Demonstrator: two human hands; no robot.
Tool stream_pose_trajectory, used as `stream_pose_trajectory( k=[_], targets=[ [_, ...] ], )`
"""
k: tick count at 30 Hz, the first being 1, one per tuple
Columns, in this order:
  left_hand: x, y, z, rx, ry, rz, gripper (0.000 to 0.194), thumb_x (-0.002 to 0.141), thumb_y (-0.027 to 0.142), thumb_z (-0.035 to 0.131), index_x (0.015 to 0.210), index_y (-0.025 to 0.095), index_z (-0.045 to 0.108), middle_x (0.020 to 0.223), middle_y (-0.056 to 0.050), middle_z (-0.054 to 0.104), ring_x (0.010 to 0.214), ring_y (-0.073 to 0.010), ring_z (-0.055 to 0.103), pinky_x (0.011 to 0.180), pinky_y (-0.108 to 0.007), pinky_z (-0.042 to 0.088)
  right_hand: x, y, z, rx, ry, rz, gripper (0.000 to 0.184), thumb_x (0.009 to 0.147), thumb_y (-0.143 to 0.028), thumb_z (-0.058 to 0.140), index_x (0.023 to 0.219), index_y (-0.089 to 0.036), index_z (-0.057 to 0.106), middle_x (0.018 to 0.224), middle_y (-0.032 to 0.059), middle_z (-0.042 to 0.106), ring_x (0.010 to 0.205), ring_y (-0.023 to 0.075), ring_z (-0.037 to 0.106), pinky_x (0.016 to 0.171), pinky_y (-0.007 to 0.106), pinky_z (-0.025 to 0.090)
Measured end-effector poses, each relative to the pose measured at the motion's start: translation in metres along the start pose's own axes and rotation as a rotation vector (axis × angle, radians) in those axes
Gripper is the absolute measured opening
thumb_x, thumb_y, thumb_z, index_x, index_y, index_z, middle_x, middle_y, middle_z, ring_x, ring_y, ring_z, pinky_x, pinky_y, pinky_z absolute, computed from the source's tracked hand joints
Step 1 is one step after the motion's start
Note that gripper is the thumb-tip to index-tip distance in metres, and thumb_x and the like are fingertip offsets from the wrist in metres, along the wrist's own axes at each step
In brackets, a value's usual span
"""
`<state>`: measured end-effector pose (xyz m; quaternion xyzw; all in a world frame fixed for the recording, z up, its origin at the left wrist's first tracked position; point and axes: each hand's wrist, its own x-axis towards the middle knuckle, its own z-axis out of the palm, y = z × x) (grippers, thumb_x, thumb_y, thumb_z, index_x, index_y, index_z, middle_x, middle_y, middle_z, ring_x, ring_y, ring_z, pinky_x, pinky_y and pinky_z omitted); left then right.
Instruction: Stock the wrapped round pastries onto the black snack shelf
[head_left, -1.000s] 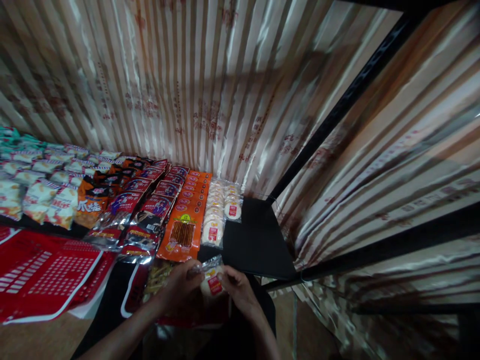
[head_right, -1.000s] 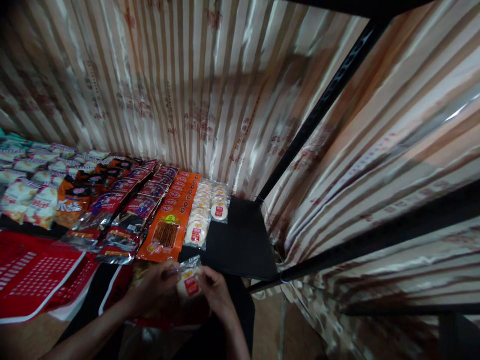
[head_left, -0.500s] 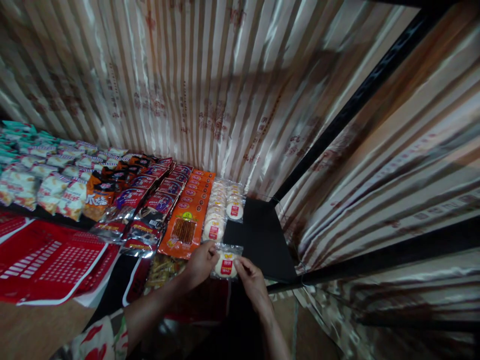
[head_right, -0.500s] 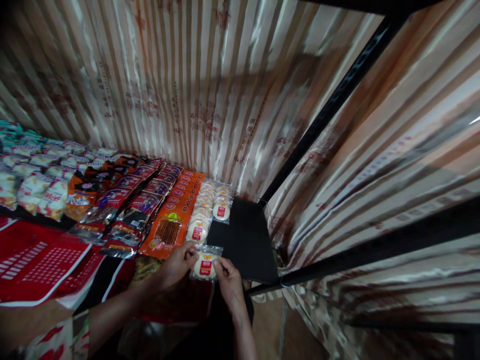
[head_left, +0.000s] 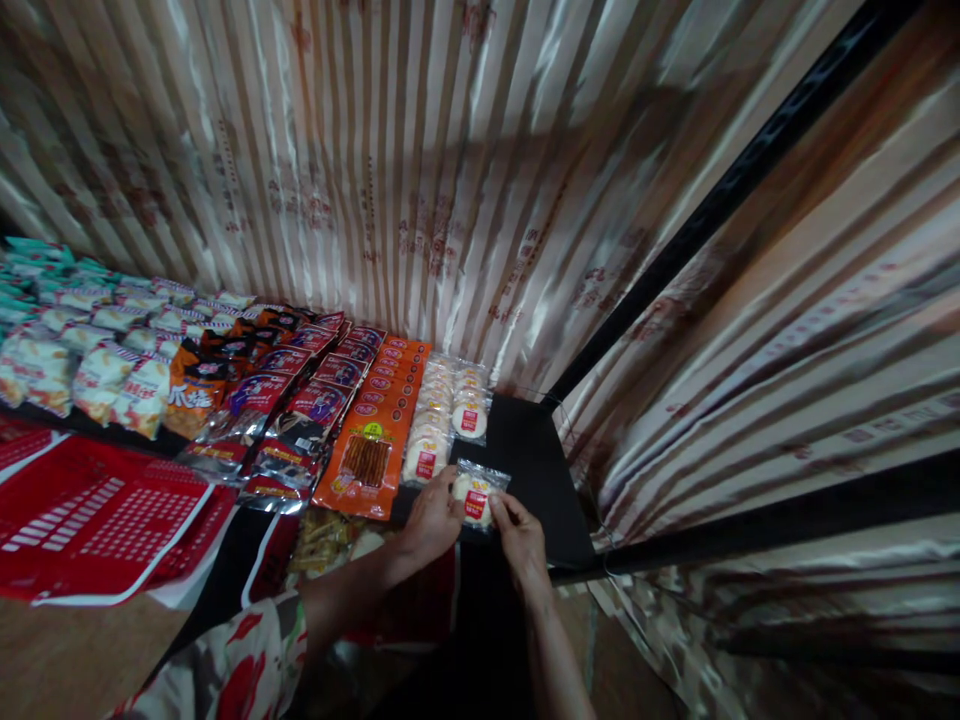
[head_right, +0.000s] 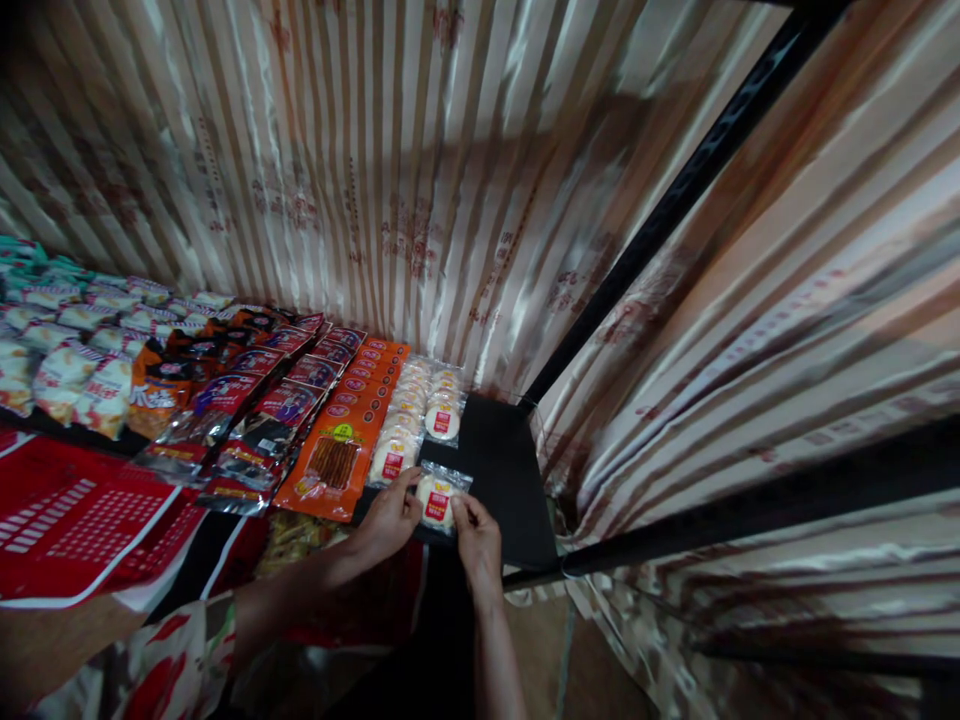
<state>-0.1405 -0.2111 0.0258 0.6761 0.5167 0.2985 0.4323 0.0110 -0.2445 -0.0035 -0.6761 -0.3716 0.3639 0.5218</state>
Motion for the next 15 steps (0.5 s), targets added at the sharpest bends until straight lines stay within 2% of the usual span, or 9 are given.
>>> stream_pose_trajectory(
  k=[4, 8, 15],
  targets=[
    [0.004, -0.006, 0.014, -0.015, -0.010, 0.063, 0.054, 0.074, 0.011, 0.046, 0.128, 0.015, 0.045, 0.127, -0.012, 0.054, 0.103, -0.0192, 0.058, 0.097, -0.035, 0.044, 0.018, 0.005, -0.002, -0.049, 0.016, -0.021, 0.052, 0.067, -0.057, 0.060, 0.092, -0.013, 0.070, 0.071, 0.0042, 0.069, 0.060, 0.0164, 0.056, 0.056, 0.026, 0.044],
    [0.009, -0.014, 0.026, -0.018, -0.023, 0.142, 0.052, 0.073, 0.010, 0.047, 0.124, 0.015, 0.050, 0.137, -0.011, 0.045, 0.125, -0.0233, 0.043, 0.107, -0.039, 0.035, 0.035, 0.008, -0.002, -0.112, 0.045, -0.054, 0.055, 0.068, -0.059, 0.056, 0.093, -0.012, 0.070, 0.069, 0.0045, 0.068, 0.060, 0.0164, 0.056, 0.056, 0.025, 0.043],
    [0.018, 0.001, 0.026, 0.111, -0.126, 0.085, 0.054, 0.074, 0.010, 0.047, 0.128, 0.004, 0.048, 0.142, -0.020, 0.036, 0.132, -0.0278, 0.035, 0.111, -0.039, 0.029, 0.058, 0.008, 0.002, -0.261, 0.081, -0.098, 0.056, 0.071, -0.060, 0.049, 0.092, -0.013, 0.071, 0.067, 0.0038, 0.069, 0.058, 0.0170, 0.057, 0.055, 0.025, 0.042]
  ],
)
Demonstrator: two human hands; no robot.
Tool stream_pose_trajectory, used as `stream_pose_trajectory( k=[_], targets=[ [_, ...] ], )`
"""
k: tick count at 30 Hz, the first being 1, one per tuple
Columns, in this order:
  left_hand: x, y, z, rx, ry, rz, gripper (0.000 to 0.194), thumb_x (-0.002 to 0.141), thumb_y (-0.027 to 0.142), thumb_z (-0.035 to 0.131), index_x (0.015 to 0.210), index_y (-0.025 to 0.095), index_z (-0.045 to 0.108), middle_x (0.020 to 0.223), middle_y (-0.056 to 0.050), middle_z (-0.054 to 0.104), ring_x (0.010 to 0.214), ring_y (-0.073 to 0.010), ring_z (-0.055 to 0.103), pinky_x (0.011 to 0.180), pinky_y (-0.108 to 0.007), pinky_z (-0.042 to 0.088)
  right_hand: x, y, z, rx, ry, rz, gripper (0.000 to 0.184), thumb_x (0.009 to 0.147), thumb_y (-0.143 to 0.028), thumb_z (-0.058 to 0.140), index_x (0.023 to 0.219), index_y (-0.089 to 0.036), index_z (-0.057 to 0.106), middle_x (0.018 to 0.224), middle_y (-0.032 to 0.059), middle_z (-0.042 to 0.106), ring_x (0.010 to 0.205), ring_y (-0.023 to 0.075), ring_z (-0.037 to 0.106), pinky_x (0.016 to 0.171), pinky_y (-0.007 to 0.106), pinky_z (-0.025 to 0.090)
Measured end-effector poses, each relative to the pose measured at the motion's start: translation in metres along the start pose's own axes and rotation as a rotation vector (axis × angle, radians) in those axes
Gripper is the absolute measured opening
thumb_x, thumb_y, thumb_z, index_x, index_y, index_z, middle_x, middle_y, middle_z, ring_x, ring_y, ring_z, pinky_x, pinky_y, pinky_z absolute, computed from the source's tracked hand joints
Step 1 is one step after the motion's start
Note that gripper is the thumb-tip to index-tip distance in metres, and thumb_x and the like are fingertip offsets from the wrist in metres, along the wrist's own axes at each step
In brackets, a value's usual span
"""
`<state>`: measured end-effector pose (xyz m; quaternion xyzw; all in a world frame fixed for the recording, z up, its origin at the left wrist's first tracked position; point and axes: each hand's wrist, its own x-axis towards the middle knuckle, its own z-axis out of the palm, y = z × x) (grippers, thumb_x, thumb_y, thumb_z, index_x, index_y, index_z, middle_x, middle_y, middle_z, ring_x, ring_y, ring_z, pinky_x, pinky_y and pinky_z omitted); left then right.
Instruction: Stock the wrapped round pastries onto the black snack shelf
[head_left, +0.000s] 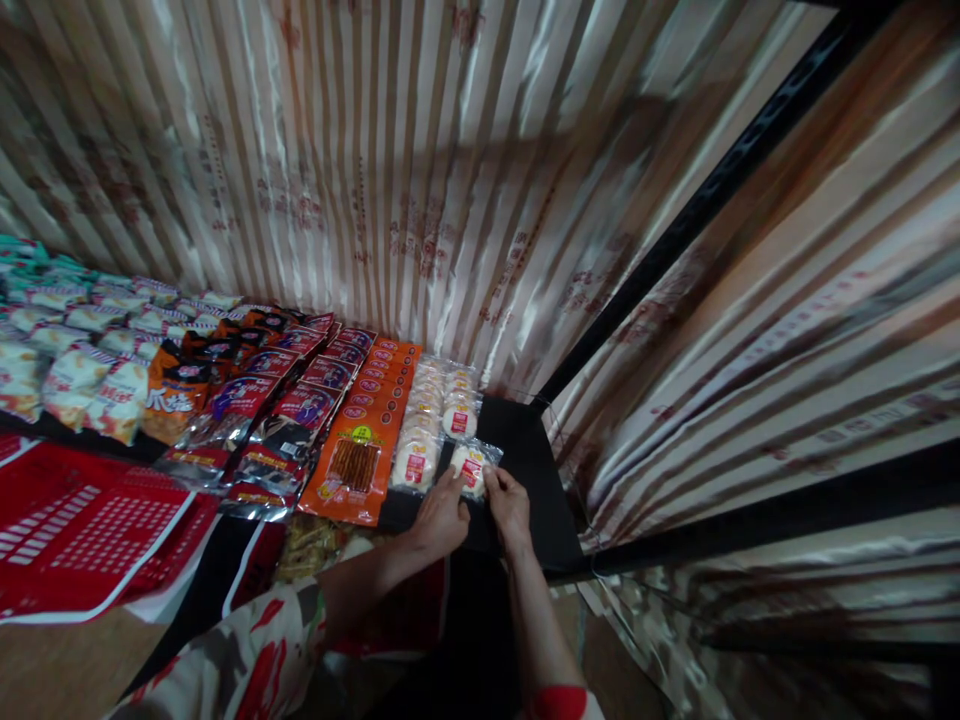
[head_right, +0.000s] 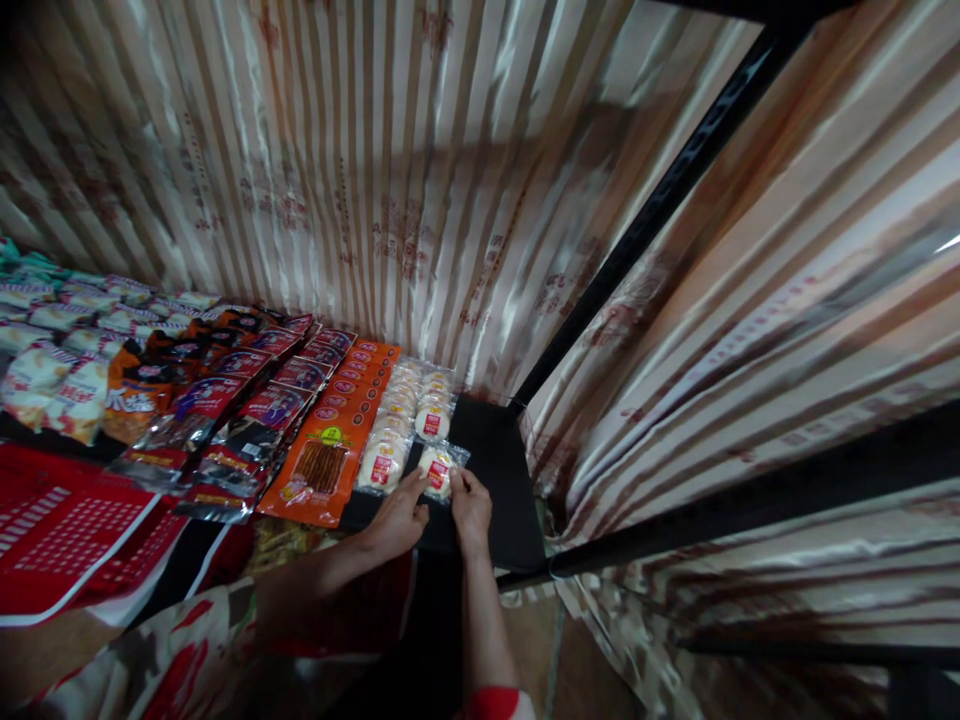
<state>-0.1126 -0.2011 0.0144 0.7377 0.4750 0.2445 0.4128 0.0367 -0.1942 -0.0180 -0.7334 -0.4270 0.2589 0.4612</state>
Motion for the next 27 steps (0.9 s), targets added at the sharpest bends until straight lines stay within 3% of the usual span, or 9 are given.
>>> stream_pose_trajectory(
  k=[12, 27],
  targets=[
    [0.015, 0.002, 0.008, 0.021, -0.067, -0.019, 0.062, 0.072, 0.009, 0.048, 0.133, 0.001, 0.041, 0.145, -0.020, 0.030, 0.137, -0.0281, 0.024, 0.114, -0.038, 0.021, 0.024, -0.009, 0.014, -0.022, -0.011, -0.036, 0.052, 0.071, -0.053, 0.046, 0.098, -0.015, 0.067, 0.093, 0.0091, 0.071, 0.081, 0.0231, 0.064, 0.075, 0.032, 0.047],
    [0.034, 0.018, -0.003, 0.188, -0.146, -0.083, 0.062, 0.079, 0.005, 0.040, 0.140, 0.002, 0.031, 0.149, -0.018, 0.021, 0.139, -0.0262, 0.015, 0.115, -0.033, 0.015, 0.047, -0.013, 0.030, -0.109, 0.043, -0.022, 0.053, 0.073, -0.051, 0.042, 0.102, -0.015, 0.068, 0.098, 0.0092, 0.070, 0.087, 0.0218, 0.063, 0.079, 0.030, 0.047]
  ],
)
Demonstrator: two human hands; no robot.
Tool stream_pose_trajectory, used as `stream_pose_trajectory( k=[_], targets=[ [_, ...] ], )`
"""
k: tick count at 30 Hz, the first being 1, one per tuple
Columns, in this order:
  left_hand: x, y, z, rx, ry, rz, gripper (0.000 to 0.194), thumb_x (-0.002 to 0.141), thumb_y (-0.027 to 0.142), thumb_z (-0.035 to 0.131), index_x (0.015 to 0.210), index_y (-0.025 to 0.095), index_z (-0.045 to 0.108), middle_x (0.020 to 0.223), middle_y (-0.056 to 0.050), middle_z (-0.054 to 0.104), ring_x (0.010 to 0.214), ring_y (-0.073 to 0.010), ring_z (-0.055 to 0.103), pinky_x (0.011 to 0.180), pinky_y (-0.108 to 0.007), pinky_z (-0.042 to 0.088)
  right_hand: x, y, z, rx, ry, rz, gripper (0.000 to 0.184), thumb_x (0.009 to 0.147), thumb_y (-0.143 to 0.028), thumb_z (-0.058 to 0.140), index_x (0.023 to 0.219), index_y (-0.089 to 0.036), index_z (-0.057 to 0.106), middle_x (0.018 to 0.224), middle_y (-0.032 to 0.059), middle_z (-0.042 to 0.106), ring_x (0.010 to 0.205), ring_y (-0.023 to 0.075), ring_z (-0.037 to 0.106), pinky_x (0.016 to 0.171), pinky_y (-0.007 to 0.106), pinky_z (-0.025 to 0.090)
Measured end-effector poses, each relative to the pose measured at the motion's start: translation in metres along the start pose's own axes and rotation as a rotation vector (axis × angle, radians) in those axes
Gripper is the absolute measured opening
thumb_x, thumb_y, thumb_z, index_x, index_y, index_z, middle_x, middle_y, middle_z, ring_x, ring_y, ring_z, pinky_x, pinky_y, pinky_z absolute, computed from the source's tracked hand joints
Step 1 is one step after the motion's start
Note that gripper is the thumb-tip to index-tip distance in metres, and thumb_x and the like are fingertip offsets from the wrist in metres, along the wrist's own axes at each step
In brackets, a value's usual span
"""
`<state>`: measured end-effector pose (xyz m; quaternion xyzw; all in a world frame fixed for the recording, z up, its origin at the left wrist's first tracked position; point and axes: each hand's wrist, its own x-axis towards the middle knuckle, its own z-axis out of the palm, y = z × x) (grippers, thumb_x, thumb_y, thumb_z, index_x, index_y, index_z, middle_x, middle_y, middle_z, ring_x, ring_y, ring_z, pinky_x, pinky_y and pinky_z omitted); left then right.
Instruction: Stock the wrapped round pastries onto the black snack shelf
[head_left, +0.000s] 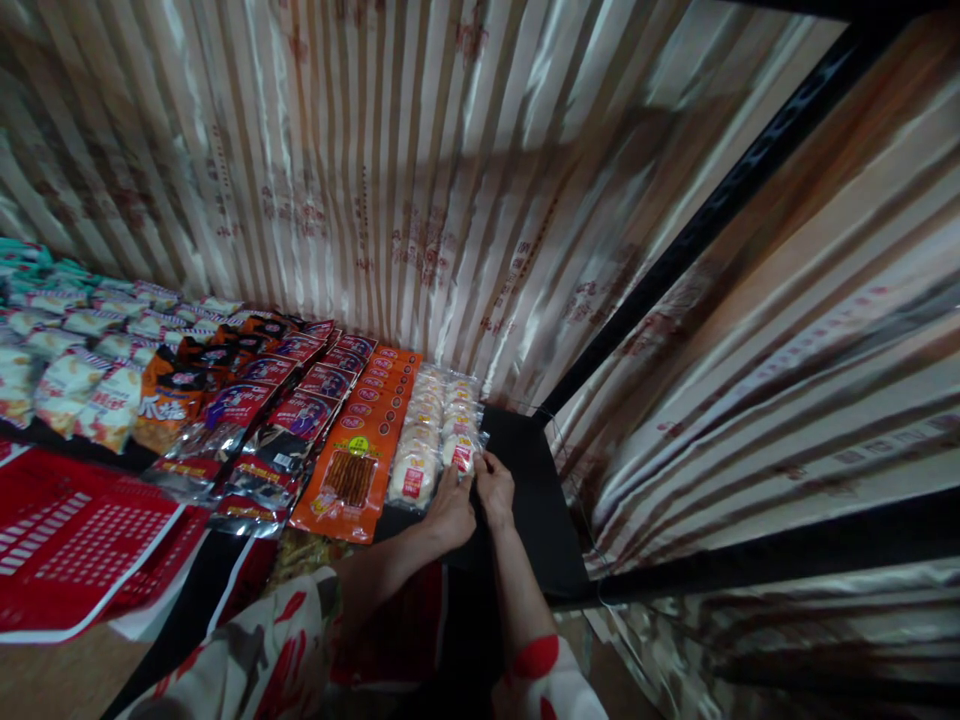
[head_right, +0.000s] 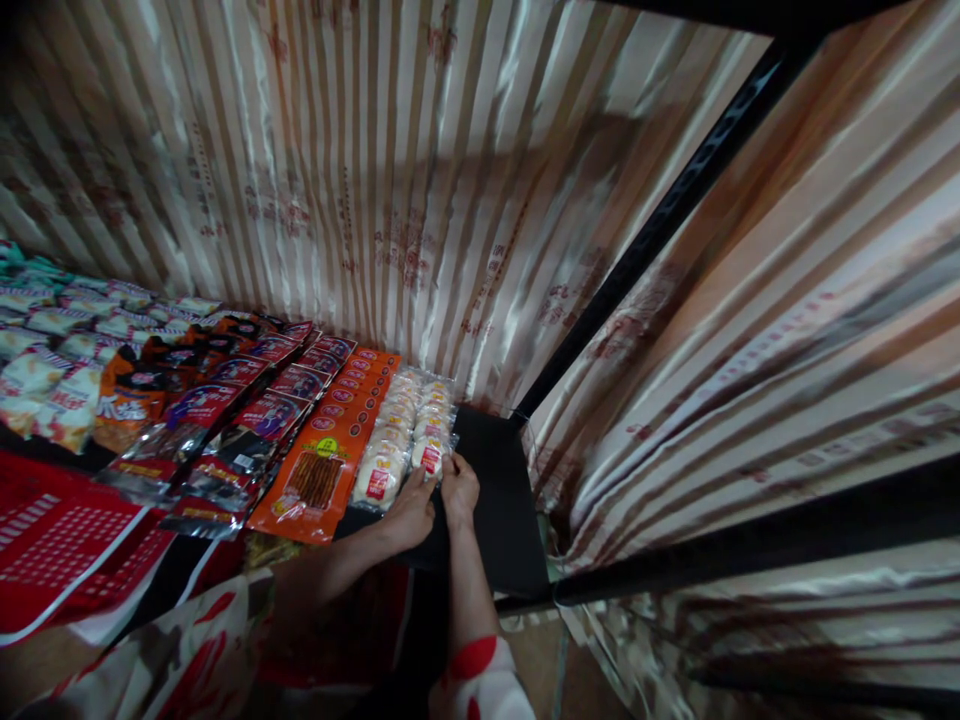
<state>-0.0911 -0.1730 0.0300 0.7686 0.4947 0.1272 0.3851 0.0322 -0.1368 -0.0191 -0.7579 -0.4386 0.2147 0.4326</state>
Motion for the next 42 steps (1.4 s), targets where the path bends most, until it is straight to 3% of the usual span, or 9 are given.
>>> stream_pose_trajectory(
  k=[9, 17, 25, 29, 34, 38, 42],
  targets=[
    [0.010, 0.002, -0.001, 0.007, 0.005, -0.037, 0.059, 0.080, 0.007, 0.040, 0.138, 0.001, 0.033, 0.149, -0.021, 0.018, 0.139, -0.0289, 0.014, 0.114, -0.037, 0.016, 0.008, -0.006, 0.006, -0.056, 0.036, 0.001, 0.048, 0.075, -0.046, 0.043, 0.103, -0.015, 0.067, 0.100, 0.0105, 0.069, 0.090, 0.0223, 0.063, 0.080, 0.030, 0.046],
    [0.013, 0.002, 0.000, -0.003, 0.033, -0.020, 0.061, 0.079, 0.007, 0.038, 0.139, -0.001, 0.030, 0.148, -0.021, 0.021, 0.138, -0.0284, 0.016, 0.114, -0.041, 0.018, 0.007, -0.011, 0.007, -0.082, 0.071, -0.021, 0.041, 0.075, -0.043, 0.045, 0.099, -0.015, 0.062, 0.088, 0.0090, 0.069, 0.077, 0.0191, 0.063, 0.070, 0.028, 0.047],
    [0.010, 0.003, 0.001, -0.027, 0.096, 0.050, 0.058, 0.079, 0.009, 0.036, 0.135, -0.006, 0.033, 0.145, -0.023, 0.026, 0.138, -0.0300, 0.017, 0.113, -0.046, 0.022, 0.004, -0.007, 0.009, -0.002, 0.138, -0.089, 0.053, 0.070, -0.048, 0.050, 0.106, -0.010, 0.059, 0.097, 0.0150, 0.065, 0.087, 0.0242, 0.060, 0.080, 0.035, 0.046],
    [-0.008, -0.001, -0.001, -0.065, 0.253, 0.292, 0.047, 0.081, 0.011, 0.037, 0.126, 0.006, 0.049, 0.132, -0.016, 0.051, 0.132, -0.0243, 0.035, 0.112, -0.044, 0.027, -0.018, -0.019, 0.003, -0.031, 0.303, -0.151, 0.053, 0.077, -0.048, 0.039, 0.105, -0.009, 0.060, 0.101, 0.0177, 0.061, 0.093, 0.0256, 0.056, 0.082, 0.037, 0.044],
    [-0.053, -0.031, -0.005, -0.046, 0.435, 0.380, 0.039, 0.078, 0.009, 0.039, 0.111, 0.011, 0.060, 0.128, -0.013, 0.054, 0.125, -0.0214, 0.043, 0.107, -0.040, 0.037, -0.064, -0.036, 0.007, 0.100, 0.376, -0.206, 0.042, 0.084, -0.045, 0.038, 0.104, -0.014, 0.059, 0.102, 0.0127, 0.060, 0.095, 0.0224, 0.056, 0.085, 0.036, 0.043],
    [-0.086, -0.070, -0.017, 0.038, 0.516, 0.429, 0.039, 0.077, 0.007, 0.037, 0.108, 0.015, 0.060, 0.130, -0.011, 0.052, 0.128, -0.0201, 0.038, 0.105, -0.042, 0.039, -0.111, -0.044, 0.022, 0.157, 0.282, -0.285, 0.036, 0.086, -0.043, 0.041, 0.102, -0.015, 0.057, 0.099, 0.0110, 0.061, 0.092, 0.0207, 0.057, 0.086, 0.036, 0.044],
    [-0.104, -0.104, -0.032, 0.200, 0.559, 0.266, 0.039, 0.081, 0.011, 0.036, 0.111, 0.013, 0.060, 0.132, -0.011, 0.050, 0.130, -0.0226, 0.035, 0.107, -0.044, 0.035, -0.151, -0.048, 0.046, 0.089, 0.040, -0.420, 0.033, 0.089, -0.037, 0.036, 0.099, -0.016, 0.060, 0.102, 0.0130, 0.063, 0.098, 0.0206, 0.058, 0.091, 0.038, 0.044]
  ],
)
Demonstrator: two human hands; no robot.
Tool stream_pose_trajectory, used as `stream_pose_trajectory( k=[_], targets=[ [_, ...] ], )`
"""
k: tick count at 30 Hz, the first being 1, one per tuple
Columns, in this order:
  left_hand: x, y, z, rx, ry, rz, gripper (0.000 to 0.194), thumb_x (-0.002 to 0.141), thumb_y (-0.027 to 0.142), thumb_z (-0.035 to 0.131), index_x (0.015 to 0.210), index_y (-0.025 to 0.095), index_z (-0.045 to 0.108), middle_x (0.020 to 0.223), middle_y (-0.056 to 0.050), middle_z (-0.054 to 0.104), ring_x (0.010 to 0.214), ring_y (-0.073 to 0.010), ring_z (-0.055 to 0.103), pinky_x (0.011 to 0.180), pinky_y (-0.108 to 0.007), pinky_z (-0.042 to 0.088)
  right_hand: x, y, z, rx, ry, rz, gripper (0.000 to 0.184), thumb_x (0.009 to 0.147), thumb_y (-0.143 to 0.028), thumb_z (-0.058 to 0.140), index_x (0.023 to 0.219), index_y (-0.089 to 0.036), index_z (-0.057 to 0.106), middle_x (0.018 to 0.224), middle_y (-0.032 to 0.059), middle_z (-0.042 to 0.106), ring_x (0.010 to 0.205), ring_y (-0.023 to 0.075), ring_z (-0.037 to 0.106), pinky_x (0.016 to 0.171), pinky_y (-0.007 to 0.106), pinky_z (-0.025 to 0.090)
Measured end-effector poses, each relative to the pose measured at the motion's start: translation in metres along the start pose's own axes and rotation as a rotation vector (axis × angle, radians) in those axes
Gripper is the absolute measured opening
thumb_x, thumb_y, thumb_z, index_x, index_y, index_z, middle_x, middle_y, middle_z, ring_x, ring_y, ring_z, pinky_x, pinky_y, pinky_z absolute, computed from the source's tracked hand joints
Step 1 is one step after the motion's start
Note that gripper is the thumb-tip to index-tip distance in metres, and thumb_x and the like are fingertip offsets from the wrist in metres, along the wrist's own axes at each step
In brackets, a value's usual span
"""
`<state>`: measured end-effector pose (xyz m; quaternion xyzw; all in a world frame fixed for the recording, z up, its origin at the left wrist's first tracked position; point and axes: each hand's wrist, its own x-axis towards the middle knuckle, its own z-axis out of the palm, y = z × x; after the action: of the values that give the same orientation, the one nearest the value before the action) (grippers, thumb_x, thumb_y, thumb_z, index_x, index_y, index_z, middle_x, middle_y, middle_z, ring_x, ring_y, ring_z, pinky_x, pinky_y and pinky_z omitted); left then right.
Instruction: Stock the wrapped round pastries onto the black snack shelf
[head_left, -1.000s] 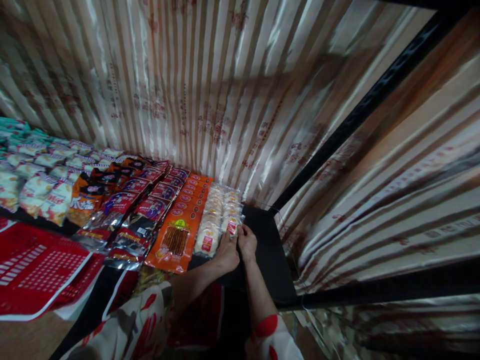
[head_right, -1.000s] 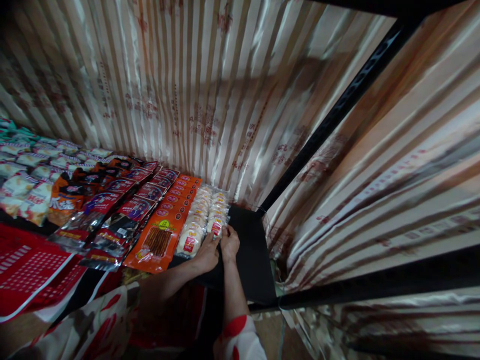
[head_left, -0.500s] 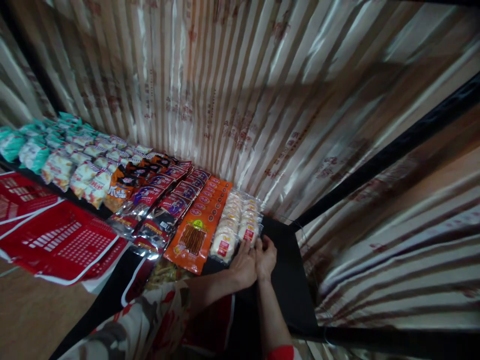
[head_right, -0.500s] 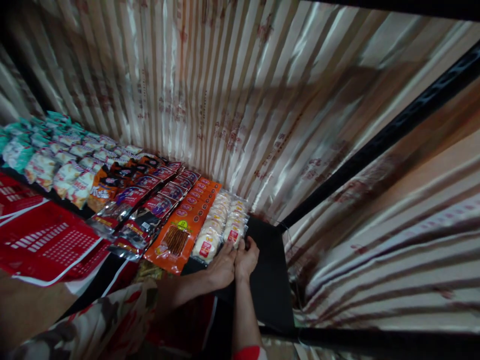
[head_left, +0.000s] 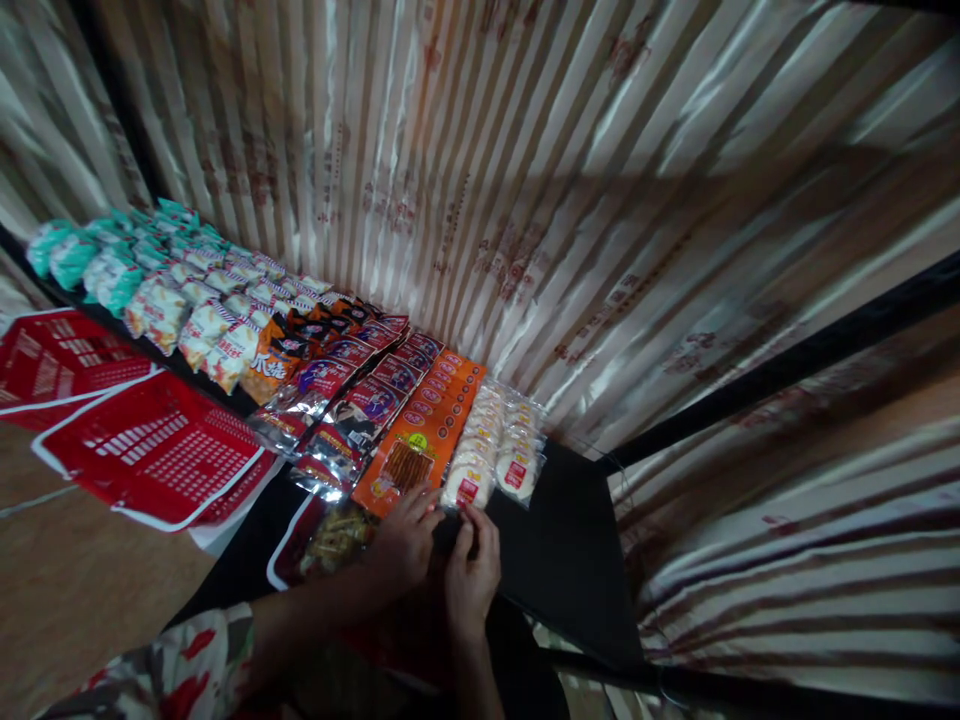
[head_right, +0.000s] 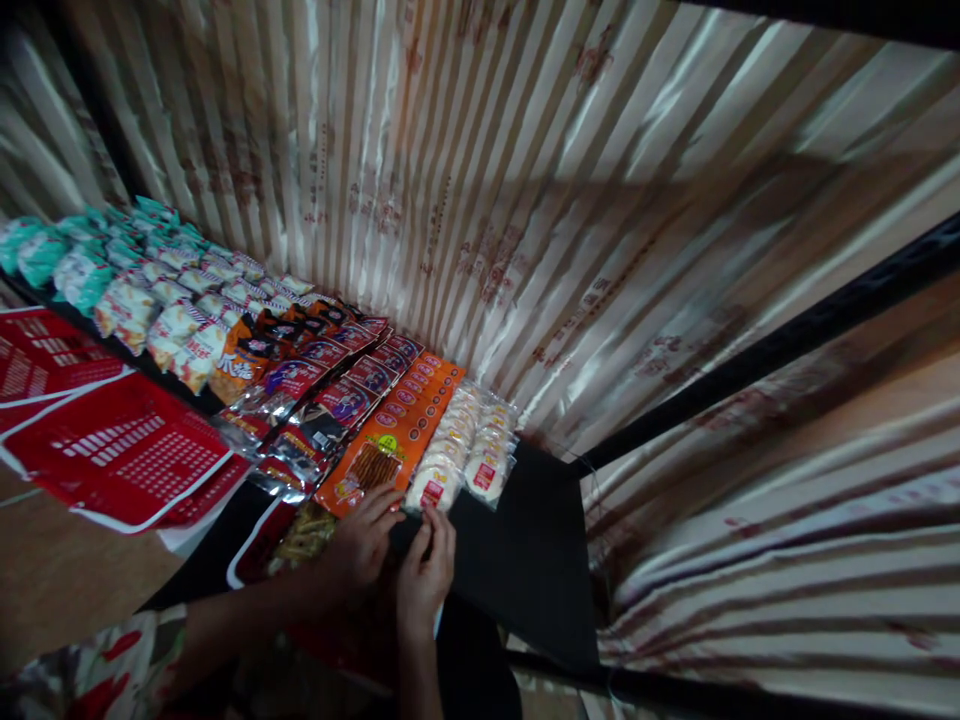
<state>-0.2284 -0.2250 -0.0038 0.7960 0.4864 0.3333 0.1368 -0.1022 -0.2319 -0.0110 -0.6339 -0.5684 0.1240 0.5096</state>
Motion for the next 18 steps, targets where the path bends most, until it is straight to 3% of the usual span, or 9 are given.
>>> stream_pose_trajectory(
  k=[4, 10, 15, 18],
  targets=[
    [-0.004, -0.023, -0.006, 0.199, -0.045, -0.073, 0.044, 0.087, 0.023, 0.037, 0.126, 0.008, 0.051, 0.137, -0.016, 0.045, 0.133, -0.0283, 0.031, 0.107, -0.047, 0.032, -0.020, -0.002, 0.027, -0.070, -0.182, -0.113, 0.039, 0.090, -0.032, 0.031, 0.106, -0.016, 0.063, 0.115, 0.0145, 0.061, 0.110, 0.0221, 0.054, 0.097, 0.042, 0.041],
    [-0.002, -0.038, 0.000, 0.299, -0.097, -0.047, 0.044, 0.088, 0.029, 0.041, 0.128, 0.012, 0.052, 0.139, -0.014, 0.044, 0.131, -0.0287, 0.036, 0.107, -0.044, 0.032, -0.025, 0.004, 0.044, -0.238, -0.245, -0.136, 0.039, 0.085, -0.026, 0.033, 0.103, -0.016, 0.067, 0.112, 0.0134, 0.064, 0.105, 0.0226, 0.057, 0.094, 0.041, 0.045],
    [-0.001, -0.040, 0.004, 0.315, -0.054, -0.030, 0.042, 0.089, 0.027, 0.038, 0.125, 0.013, 0.055, 0.134, -0.015, 0.048, 0.127, -0.0285, 0.041, 0.105, -0.046, 0.032, -0.009, -0.014, 0.038, -0.269, -0.213, -0.177, 0.040, 0.085, -0.022, 0.031, 0.104, -0.015, 0.065, 0.108, 0.0124, 0.066, 0.105, 0.0218, 0.057, 0.095, 0.041, 0.044],
    [-0.001, -0.042, 0.005, 0.304, -0.022, 0.022, 0.046, 0.087, 0.028, 0.039, 0.127, 0.010, 0.052, 0.134, -0.016, 0.048, 0.127, -0.0313, 0.041, 0.104, -0.049, 0.033, 0.015, -0.030, 0.047, -0.264, -0.213, -0.216, 0.042, 0.087, -0.025, 0.030, 0.110, -0.012, 0.062, 0.114, 0.0131, 0.063, 0.110, 0.0212, 0.054, 0.100, 0.041, 0.040]
  ],
)
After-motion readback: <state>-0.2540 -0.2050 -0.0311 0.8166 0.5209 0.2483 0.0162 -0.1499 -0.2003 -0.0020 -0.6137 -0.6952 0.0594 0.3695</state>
